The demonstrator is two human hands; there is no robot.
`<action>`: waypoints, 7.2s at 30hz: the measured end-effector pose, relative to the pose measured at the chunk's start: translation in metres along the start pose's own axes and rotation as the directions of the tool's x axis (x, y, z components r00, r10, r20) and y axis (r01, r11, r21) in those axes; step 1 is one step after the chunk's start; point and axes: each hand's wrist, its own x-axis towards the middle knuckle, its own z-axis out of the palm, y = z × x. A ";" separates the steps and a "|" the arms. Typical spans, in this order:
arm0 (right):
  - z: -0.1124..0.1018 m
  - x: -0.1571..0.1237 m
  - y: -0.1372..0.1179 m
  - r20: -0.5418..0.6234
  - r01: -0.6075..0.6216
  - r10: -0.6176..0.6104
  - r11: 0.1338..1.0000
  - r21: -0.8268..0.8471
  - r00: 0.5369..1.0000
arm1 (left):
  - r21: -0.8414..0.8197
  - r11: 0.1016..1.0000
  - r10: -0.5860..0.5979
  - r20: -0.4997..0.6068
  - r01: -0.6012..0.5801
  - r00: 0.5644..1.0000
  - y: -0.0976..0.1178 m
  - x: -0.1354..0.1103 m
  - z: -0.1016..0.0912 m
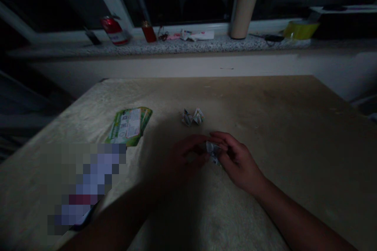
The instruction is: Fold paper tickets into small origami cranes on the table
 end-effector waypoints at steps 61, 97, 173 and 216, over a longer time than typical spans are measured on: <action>0.002 0.005 -0.003 0.043 -0.271 0.274 0.961 -0.061 0.961 | -0.494 0.752 -0.316 0.311 0.437 0.896 -0.009 0.003 0.007; -0.006 0.001 -0.005 -0.003 0.011 -0.011 0.999 -0.031 1.000 | -0.534 0.788 -0.334 0.046 0.305 0.942 -0.004 0.010 -0.003; 0.003 0.004 -0.012 -0.057 -0.065 0.073 0.988 0.140 0.996 | -0.471 0.783 -0.404 0.110 0.406 0.908 -0.004 0.007 0.003; 0.003 0.009 -0.008 0.045 -0.289 0.290 0.907 0.307 0.956 | -0.332 0.871 -0.366 0.053 0.362 0.929 -0.003 0.003 0.007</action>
